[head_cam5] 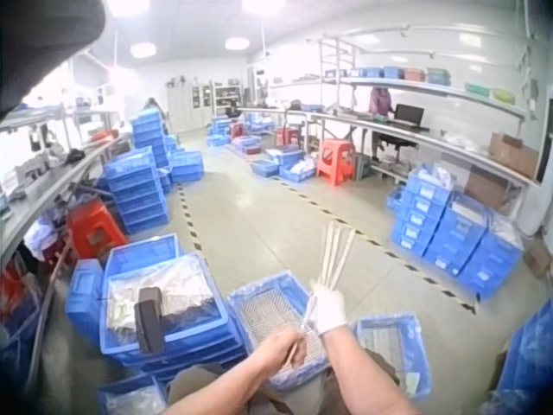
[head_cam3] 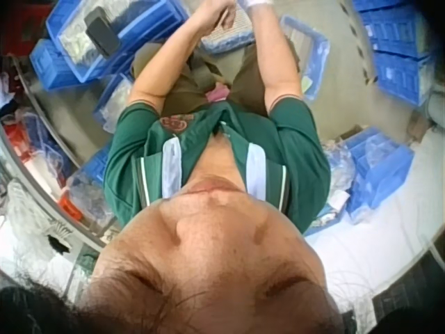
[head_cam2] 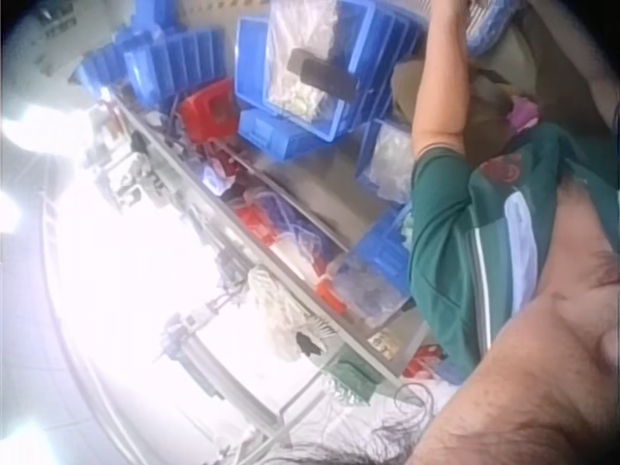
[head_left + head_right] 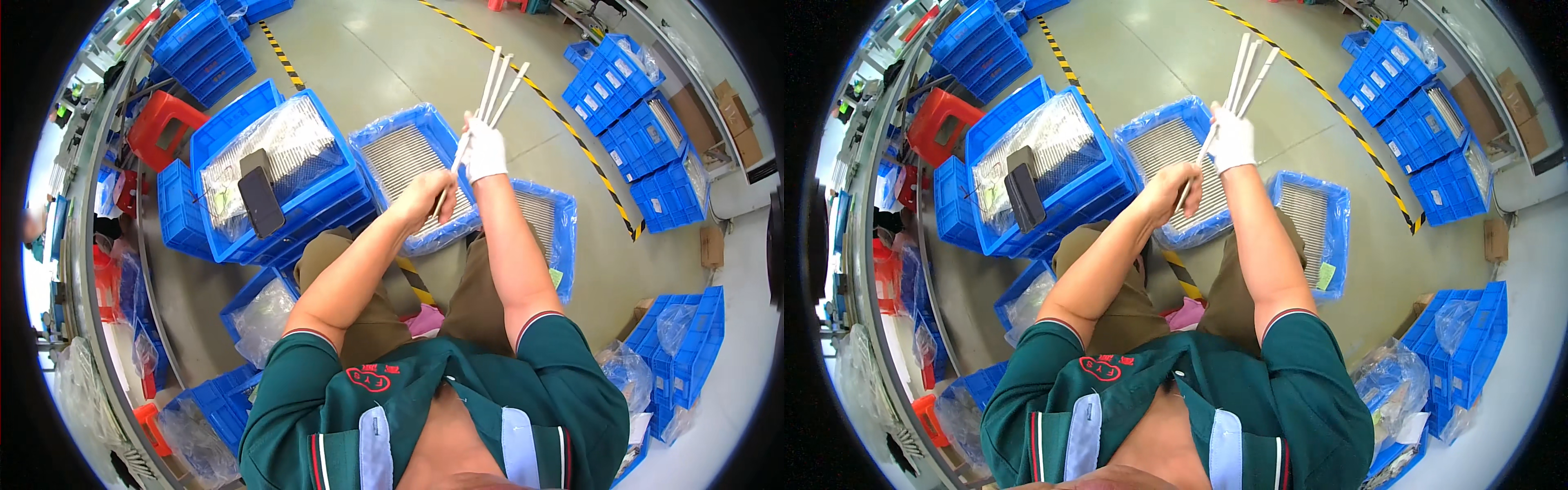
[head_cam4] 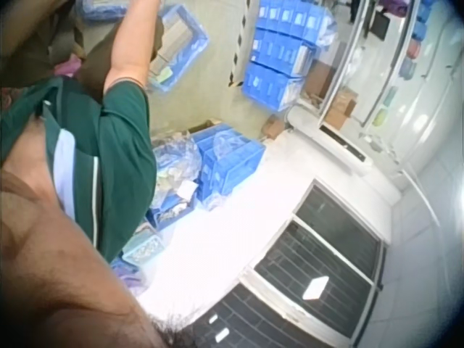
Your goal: The person sits on the floor and repeatedly picks up bundles of metal rods from a blue crate, separates them, and places them into another crate. The person handles the rods by hand, organizing them into neat stacks within the containers.
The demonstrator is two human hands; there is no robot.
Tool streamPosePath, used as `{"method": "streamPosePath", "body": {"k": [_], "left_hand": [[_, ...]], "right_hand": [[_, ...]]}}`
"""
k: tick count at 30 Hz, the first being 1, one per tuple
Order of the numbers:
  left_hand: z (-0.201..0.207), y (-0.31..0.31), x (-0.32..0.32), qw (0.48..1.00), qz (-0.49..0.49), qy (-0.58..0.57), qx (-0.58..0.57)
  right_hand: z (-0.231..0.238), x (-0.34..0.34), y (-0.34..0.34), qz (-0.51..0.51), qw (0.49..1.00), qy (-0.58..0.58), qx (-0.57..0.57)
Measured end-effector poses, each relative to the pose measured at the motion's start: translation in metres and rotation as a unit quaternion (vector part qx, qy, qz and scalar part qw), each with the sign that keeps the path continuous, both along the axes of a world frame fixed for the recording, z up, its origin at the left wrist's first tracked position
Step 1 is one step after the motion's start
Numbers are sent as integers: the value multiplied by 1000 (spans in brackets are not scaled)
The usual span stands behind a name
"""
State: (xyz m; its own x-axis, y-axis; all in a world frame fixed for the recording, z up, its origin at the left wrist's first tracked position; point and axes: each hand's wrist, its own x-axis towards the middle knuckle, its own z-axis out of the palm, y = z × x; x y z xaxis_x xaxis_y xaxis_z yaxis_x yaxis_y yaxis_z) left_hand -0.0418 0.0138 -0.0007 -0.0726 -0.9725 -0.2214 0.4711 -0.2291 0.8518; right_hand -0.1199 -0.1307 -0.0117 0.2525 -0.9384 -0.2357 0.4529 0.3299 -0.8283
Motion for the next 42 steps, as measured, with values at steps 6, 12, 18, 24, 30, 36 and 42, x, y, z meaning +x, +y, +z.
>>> {"method": "streamPosePath", "body": {"k": [6,12,18,24,30,36,42], "left_hand": [[18,23,22,994,-71,-85,8],[-11,-3,40,990,-3,131,-59],[3,-1,30,985,-140,80,-67],[18,0,46,997,11,-78,-5],[13,-6,93,944,329,8,-34],[5,-12,103,906,354,198,-117],[3,-17,95,912,337,207,-107]], "right_hand": [[0,-46,-65,-46,993,-97,53],[8,-15,9,62,995,64,-39],[18,-7,42,227,939,183,-182],[11,-2,35,134,886,335,-291],[8,-16,48,226,914,248,-227],[22,-23,75,290,907,241,-189],[21,-24,70,269,898,283,-200]]}}
